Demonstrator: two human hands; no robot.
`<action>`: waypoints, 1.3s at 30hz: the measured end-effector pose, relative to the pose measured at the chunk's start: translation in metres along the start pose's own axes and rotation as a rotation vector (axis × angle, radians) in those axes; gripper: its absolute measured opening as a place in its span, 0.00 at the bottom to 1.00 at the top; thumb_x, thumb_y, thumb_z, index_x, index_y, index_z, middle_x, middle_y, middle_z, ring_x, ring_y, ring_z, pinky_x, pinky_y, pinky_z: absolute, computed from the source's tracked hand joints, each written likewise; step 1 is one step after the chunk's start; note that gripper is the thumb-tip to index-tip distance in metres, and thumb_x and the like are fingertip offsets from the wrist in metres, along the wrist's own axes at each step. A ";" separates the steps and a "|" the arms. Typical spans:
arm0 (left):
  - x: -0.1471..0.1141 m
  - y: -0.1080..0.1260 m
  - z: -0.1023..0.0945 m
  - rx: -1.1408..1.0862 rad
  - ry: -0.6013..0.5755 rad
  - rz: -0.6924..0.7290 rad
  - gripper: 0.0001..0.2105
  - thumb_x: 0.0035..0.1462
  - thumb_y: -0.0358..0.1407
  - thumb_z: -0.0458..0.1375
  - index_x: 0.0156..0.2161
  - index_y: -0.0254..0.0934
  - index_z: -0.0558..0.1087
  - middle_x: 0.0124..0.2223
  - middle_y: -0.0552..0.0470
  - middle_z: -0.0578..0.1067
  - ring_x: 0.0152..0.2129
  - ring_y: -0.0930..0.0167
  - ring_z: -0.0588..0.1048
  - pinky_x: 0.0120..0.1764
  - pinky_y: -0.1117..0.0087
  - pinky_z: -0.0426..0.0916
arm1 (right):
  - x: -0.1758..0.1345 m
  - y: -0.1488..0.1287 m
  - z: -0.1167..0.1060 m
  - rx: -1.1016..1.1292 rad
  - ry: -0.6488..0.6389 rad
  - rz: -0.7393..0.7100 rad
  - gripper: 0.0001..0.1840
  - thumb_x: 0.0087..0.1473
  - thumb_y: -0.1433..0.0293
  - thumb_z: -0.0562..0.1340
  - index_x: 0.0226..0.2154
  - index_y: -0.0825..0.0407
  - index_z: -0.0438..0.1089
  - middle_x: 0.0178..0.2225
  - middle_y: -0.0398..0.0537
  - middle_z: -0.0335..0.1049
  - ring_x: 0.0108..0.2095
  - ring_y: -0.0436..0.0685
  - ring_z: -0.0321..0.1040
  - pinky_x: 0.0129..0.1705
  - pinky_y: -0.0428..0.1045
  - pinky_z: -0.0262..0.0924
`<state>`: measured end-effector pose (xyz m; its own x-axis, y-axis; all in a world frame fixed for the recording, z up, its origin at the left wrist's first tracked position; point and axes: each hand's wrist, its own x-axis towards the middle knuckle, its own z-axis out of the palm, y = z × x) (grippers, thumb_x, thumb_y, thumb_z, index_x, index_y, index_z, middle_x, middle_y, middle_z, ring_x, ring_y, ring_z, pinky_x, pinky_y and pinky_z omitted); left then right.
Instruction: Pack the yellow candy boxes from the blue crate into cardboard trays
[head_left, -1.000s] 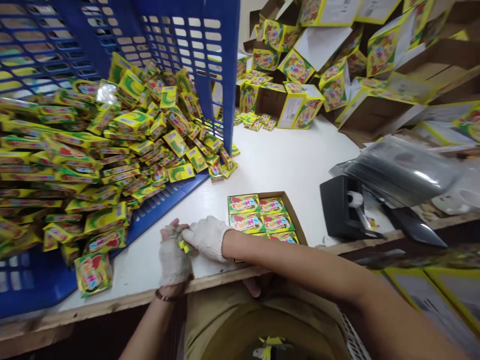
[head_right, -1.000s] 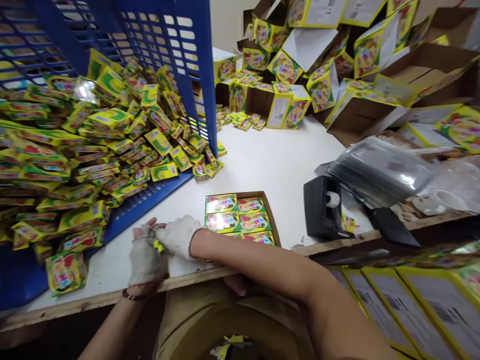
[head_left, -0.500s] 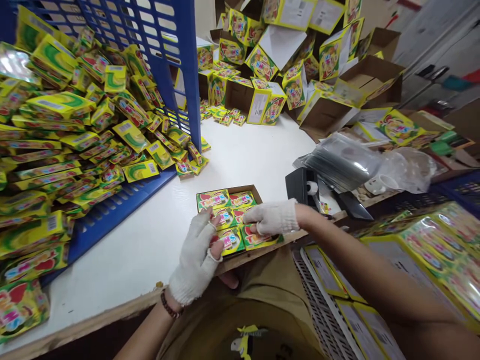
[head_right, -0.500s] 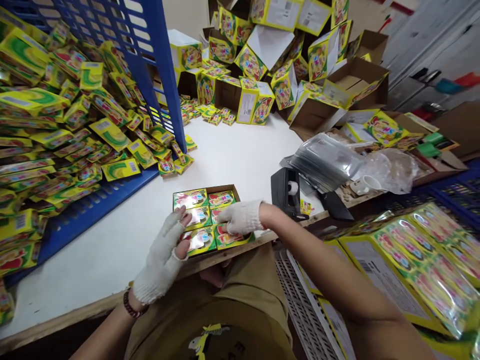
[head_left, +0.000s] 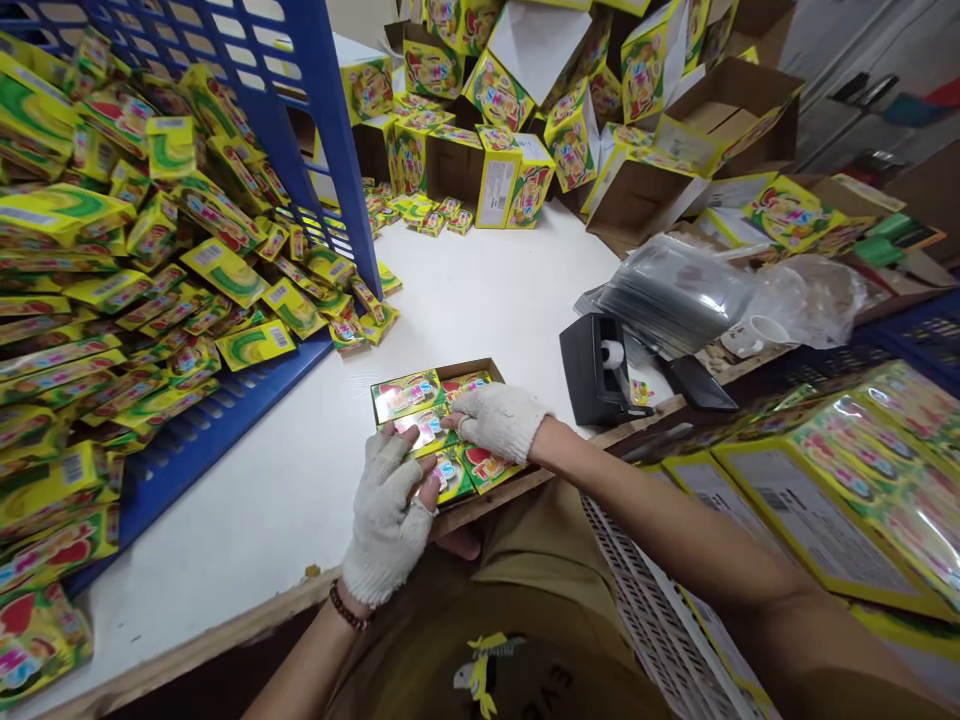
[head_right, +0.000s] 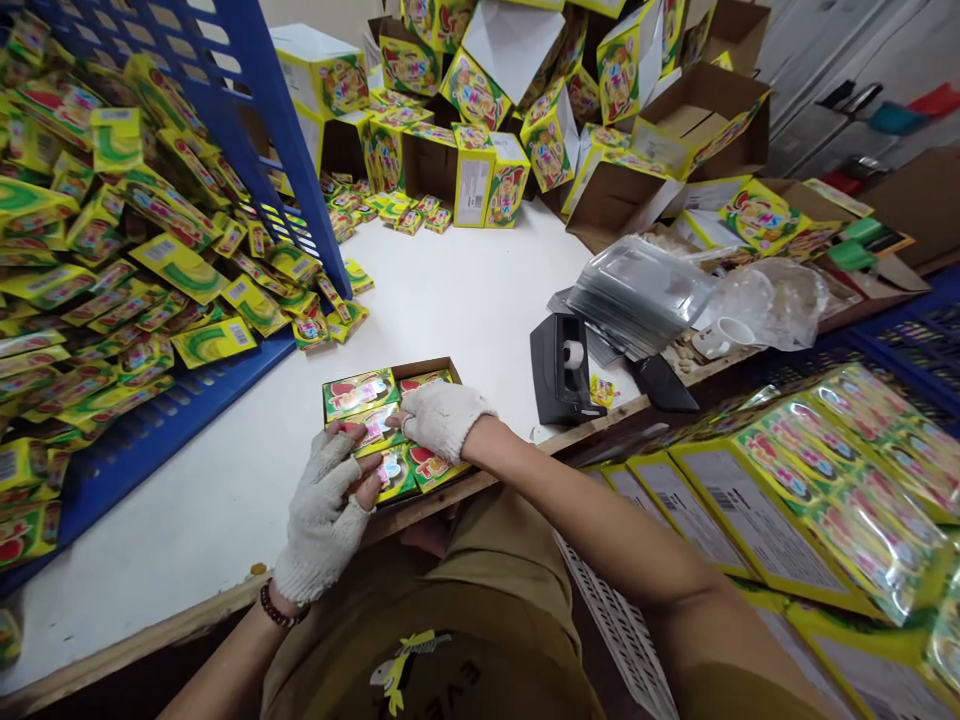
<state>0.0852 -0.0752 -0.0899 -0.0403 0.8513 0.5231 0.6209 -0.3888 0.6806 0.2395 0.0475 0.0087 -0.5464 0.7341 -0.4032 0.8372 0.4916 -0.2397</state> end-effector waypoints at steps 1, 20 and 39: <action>0.000 -0.001 0.000 -0.001 0.001 0.010 0.08 0.58 0.33 0.58 0.44 0.41 0.75 0.57 0.45 0.71 0.61 0.58 0.61 0.60 0.46 0.61 | 0.001 -0.002 -0.001 0.004 -0.003 0.032 0.21 0.63 0.57 0.52 0.41 0.50 0.76 0.41 0.53 0.77 0.42 0.59 0.71 0.39 0.48 0.59; 0.005 0.000 0.000 0.023 0.013 0.084 0.10 0.55 0.28 0.61 0.42 0.39 0.74 0.55 0.44 0.72 0.59 0.57 0.64 0.58 0.44 0.62 | -0.012 0.016 0.009 0.092 0.010 -0.036 0.22 0.64 0.55 0.51 0.37 0.52 0.74 0.37 0.50 0.76 0.37 0.56 0.69 0.34 0.47 0.55; -0.002 -0.008 -0.004 -0.079 0.009 0.074 0.09 0.53 0.24 0.60 0.38 0.38 0.70 0.54 0.43 0.74 0.60 0.59 0.64 0.60 0.43 0.60 | -0.008 0.010 0.004 -0.071 -0.064 -0.056 0.27 0.63 0.52 0.50 0.42 0.52 0.77 0.43 0.57 0.77 0.44 0.63 0.72 0.41 0.51 0.61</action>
<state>0.0773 -0.0754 -0.0940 -0.0043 0.8162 0.5777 0.5587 -0.4772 0.6783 0.2522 0.0449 0.0060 -0.5876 0.6744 -0.4471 0.8006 0.5646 -0.2006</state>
